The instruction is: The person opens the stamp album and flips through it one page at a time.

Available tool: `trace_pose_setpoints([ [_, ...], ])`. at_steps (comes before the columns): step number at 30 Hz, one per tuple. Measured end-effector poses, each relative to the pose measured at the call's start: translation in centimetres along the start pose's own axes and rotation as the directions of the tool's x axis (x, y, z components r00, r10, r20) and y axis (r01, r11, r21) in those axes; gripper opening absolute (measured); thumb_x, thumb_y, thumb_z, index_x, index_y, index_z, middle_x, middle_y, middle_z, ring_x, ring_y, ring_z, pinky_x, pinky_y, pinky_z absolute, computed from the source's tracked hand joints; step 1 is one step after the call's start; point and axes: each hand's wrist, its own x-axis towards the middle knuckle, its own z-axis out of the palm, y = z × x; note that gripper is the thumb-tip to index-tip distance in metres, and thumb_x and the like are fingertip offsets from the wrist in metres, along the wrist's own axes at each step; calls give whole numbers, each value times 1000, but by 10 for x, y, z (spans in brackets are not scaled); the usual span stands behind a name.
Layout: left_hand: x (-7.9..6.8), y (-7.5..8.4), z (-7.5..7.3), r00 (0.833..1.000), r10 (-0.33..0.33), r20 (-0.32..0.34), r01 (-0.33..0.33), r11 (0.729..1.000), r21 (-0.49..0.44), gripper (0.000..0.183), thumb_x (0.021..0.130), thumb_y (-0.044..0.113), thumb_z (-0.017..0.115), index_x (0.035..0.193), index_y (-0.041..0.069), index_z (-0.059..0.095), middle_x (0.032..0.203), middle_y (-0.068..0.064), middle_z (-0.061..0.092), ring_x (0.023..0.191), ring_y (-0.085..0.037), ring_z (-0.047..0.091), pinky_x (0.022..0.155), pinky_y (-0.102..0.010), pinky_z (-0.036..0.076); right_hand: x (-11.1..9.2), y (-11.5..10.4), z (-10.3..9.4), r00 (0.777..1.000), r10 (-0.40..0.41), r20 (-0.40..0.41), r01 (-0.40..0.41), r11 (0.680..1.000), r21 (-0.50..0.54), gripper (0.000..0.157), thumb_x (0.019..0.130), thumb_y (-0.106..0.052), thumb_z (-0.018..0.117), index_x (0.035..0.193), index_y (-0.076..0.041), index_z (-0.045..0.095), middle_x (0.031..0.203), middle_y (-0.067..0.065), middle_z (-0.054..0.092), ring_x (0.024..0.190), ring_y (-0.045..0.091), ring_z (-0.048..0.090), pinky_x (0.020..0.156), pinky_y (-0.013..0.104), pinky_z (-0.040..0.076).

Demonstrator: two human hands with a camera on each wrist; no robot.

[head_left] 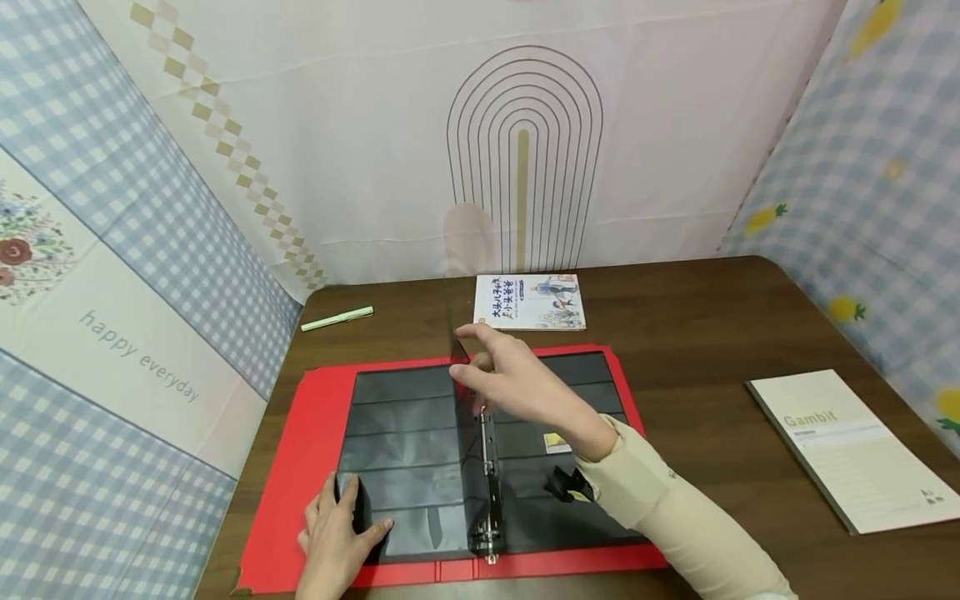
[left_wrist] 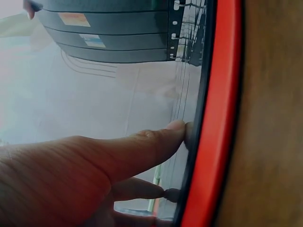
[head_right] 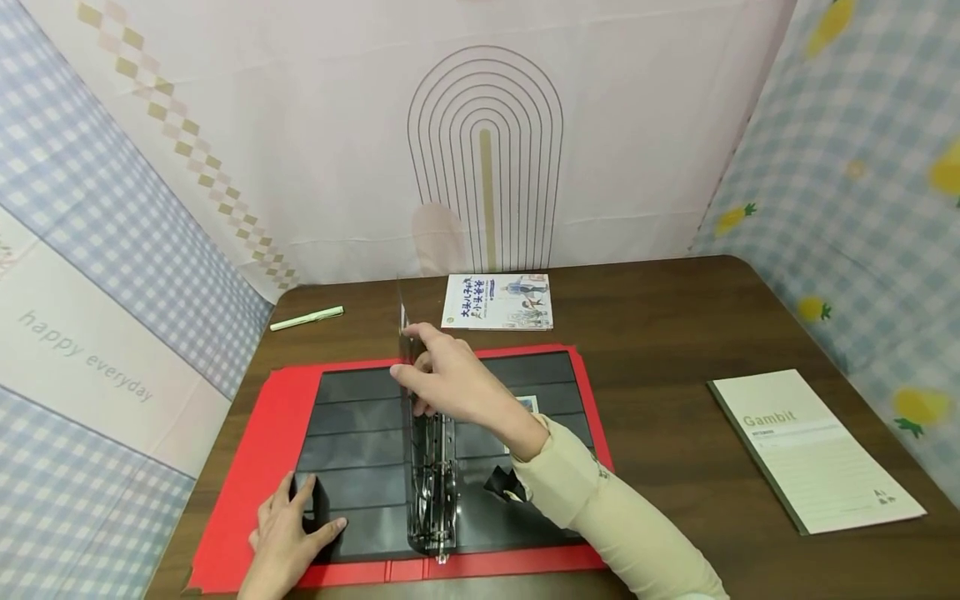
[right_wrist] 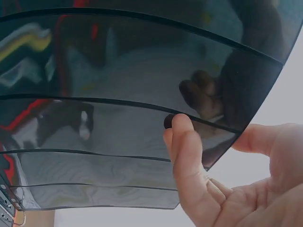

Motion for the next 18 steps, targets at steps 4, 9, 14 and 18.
trace_pose_setpoints([
  [4,3,3,-3,1000,-5,15,5,1000,6,86,80,28,87,144,-11,46,153,-42,22,133,-60,24,94,-75,27,4,2,3,1000,9,16,-9,999,-45,57,103,-24,60,152,-5,38,84,8,70,63,23,68,67,45,58],
  [9,3,10,-16,1000,23,0,-23,999,-23,78,88,30,79,145,-11,44,153,-42,21,133,-63,26,95,-79,26,10,6,6,999,27,42,-25,997,-68,60,102,-31,61,152,-5,38,87,7,68,66,21,68,70,46,58],
  [14,-8,32,-31,982,151,-118,-171,966,-191,67,101,36,64,150,-4,42,159,-31,26,140,-54,28,102,-75,29,17,9,11,998,34,52,-29,994,-103,61,102,-36,62,150,-6,40,86,9,68,65,20,67,65,40,56],
  [18,-20,55,-36,922,302,-242,-372,863,-342,55,104,32,59,150,5,46,153,-21,43,134,-41,48,98,-62,45,21,9,17,996,36,75,-29,995,-92,62,102,-37,61,151,-5,39,87,11,68,68,26,68,66,41,57],
])
